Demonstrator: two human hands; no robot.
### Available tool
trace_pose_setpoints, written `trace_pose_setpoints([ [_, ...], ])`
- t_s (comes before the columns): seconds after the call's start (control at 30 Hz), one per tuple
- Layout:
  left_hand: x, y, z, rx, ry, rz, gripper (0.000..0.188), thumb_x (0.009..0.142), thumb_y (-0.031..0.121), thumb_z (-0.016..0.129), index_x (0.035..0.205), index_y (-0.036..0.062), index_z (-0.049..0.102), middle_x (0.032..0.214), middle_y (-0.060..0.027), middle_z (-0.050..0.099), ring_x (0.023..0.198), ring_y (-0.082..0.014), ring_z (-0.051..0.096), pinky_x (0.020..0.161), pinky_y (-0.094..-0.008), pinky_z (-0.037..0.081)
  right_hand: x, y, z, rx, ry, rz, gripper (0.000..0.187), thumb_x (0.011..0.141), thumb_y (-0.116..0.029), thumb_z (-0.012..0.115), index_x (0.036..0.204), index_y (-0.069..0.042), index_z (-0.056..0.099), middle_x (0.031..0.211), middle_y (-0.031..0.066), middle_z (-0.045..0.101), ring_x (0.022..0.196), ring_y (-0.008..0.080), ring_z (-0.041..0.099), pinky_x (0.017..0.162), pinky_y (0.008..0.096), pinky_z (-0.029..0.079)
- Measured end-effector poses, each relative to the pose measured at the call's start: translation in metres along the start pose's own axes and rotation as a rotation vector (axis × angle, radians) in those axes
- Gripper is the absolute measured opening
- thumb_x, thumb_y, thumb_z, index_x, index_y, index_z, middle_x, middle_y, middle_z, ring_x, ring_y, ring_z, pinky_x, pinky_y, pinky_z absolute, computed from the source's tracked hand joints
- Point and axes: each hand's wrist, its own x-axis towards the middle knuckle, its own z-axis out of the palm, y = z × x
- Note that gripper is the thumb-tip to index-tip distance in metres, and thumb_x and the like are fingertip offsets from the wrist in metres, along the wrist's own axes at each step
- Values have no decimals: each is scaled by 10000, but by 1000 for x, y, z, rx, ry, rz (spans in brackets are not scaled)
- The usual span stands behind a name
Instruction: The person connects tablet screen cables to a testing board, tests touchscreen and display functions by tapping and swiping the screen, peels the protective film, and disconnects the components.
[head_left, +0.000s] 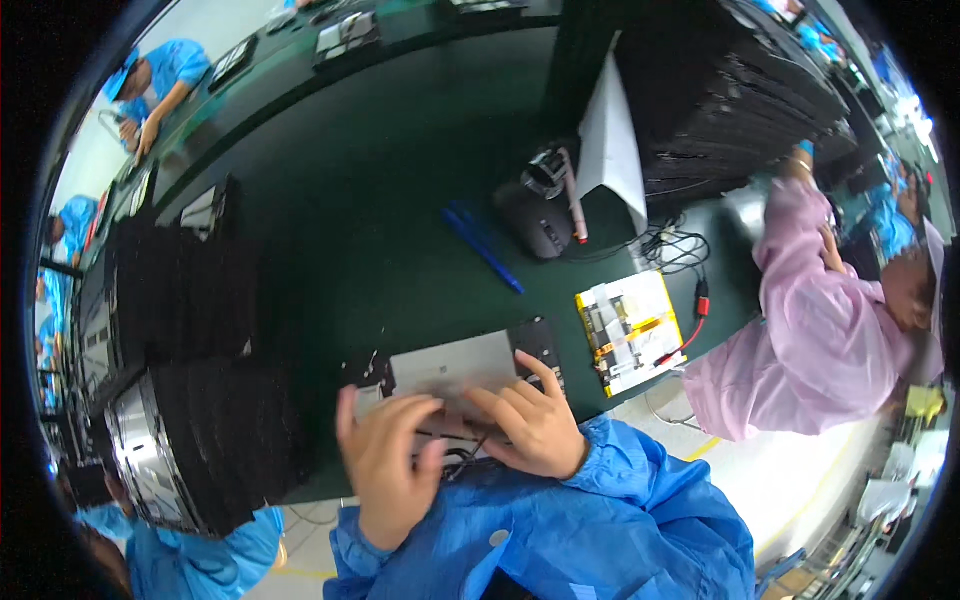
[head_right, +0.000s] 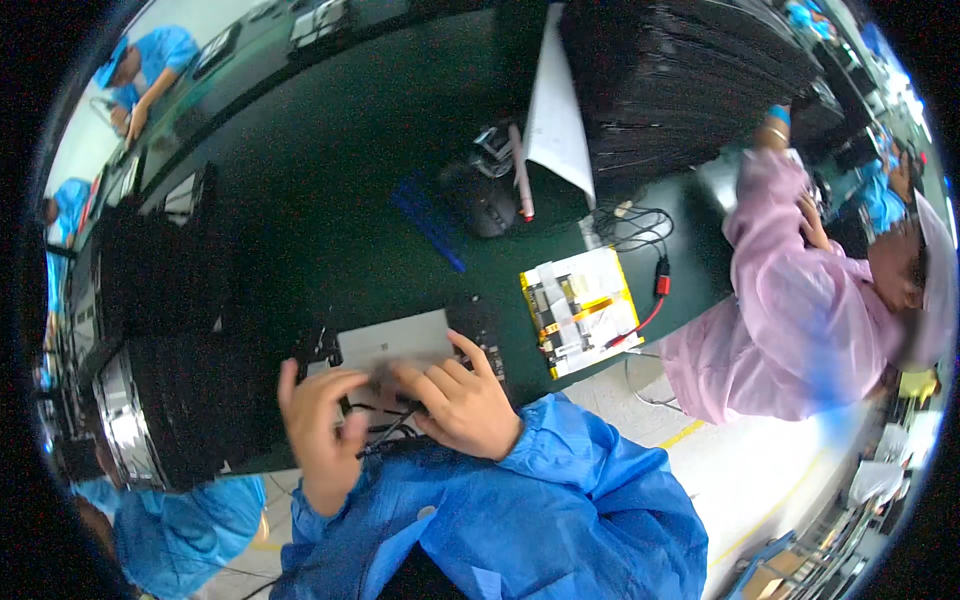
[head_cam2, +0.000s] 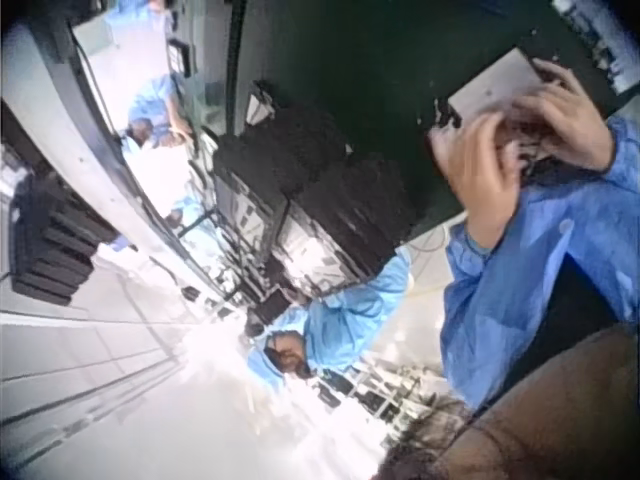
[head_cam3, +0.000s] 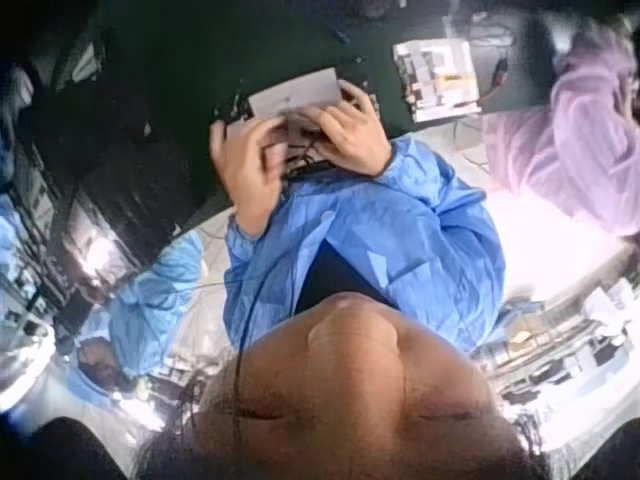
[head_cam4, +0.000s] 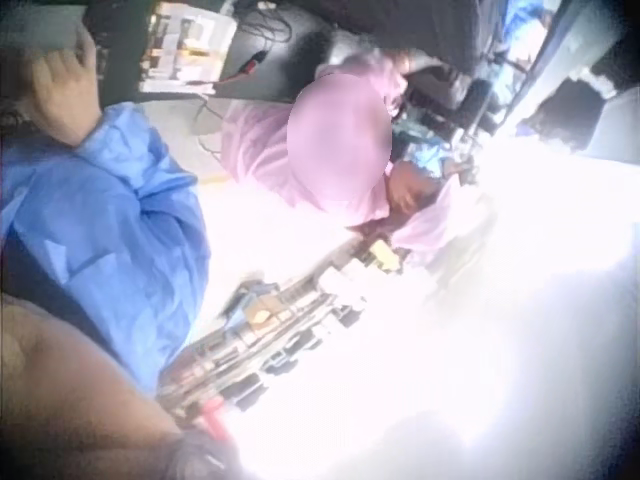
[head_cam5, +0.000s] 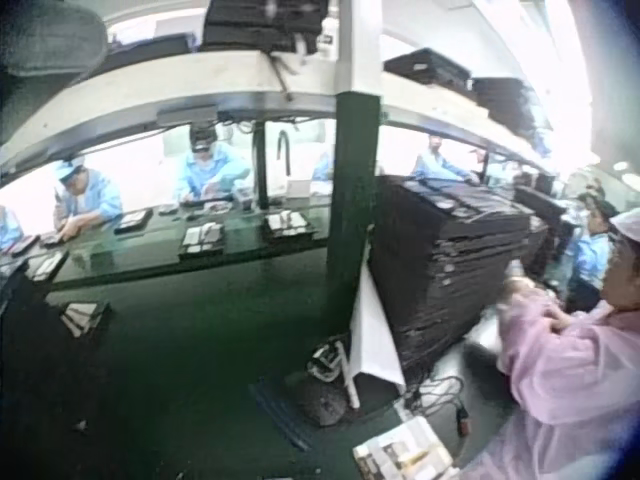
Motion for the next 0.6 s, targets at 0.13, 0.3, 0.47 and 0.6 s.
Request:
trace_pose_setpoints([
  [0.13,-17,-42,-4,7,315,-360,309,923,189,465,1172,29,555,1185,-126,565,1076,-300,535,1023,-419,340,-26,16,-13,108,145,142,266,701,-35,669,955,-109,645,814,48,598,824,188,593,1015,491,358],
  [0.3,-40,-100,22,-373,166,-547,381,961,166,448,1320,43,472,1341,-105,450,1148,-224,474,978,-305,358,-40,29,-25,241,319,468,228,821,-23,567,1031,-80,635,1199,160,558,1085,304,540,999,452,358],
  [0.47,-31,-92,28,-482,171,-676,387,975,200,424,1314,20,474,1291,-117,504,1157,-226,484,1000,-295,340,-46,32,-16,137,254,367,350,825,-45,576,1172,-87,591,1215,162,573,1088,315,550,992,462,368],
  [0.6,-28,-87,25,-508,248,-702,395,971,192,417,1303,-16,470,1252,-126,527,1134,-228,507,1009,-303,349,-42,35,-22,188,249,349,358,822,-65,579,1178,-93,592,1196,143,591,1074,297,556,969,444,374],
])
